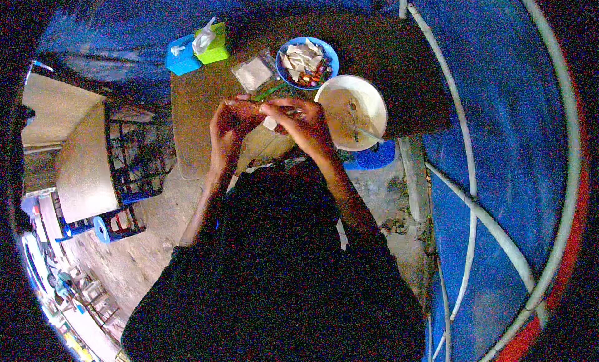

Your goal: The person assembles small food packets by placing a filling onto a wrapper, folding it into a triangular shape, and placing the finished packet into a blue bowl. The process is repeated multiple times using a spoon to scoop filling from a white bowl.

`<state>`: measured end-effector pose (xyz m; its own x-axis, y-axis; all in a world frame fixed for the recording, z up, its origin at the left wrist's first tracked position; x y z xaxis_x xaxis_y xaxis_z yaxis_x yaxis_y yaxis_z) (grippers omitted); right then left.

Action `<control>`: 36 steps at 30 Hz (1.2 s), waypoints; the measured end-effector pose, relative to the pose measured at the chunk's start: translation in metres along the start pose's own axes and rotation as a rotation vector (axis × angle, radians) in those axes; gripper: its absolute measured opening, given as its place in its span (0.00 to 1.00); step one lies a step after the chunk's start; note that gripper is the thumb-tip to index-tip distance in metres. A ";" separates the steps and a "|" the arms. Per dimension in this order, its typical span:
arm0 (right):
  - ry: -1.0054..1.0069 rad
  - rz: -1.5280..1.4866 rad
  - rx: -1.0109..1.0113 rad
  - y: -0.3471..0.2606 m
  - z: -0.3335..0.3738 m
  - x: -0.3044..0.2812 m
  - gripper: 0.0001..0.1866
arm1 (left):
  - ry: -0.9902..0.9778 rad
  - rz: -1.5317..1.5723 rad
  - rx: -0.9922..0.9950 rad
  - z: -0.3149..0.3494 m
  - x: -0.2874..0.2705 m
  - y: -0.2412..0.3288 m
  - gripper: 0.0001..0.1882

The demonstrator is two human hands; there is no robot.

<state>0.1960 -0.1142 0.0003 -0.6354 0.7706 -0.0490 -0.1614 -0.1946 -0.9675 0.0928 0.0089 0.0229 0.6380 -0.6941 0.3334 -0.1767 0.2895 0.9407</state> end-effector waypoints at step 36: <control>0.303 -0.269 -0.057 0.010 0.010 0.019 0.11 | 0.130 0.071 -0.315 0.012 -0.036 -0.030 0.11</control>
<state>0.1752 -0.1077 -0.0079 -0.3234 0.9351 0.1449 -0.2436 0.0657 -0.9676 0.0660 0.0175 -0.0163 0.7258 -0.5812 0.3680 0.0031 0.5377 0.8431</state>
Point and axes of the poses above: each hand's wrist, its own z-axis away from the middle knuckle, its own x-axis out of the palm, y = z × x, the point moved 10 cm from there along -z, towards the middle knuckle, and after that the axes turned 5 degrees about y, right-handed, at the moved point
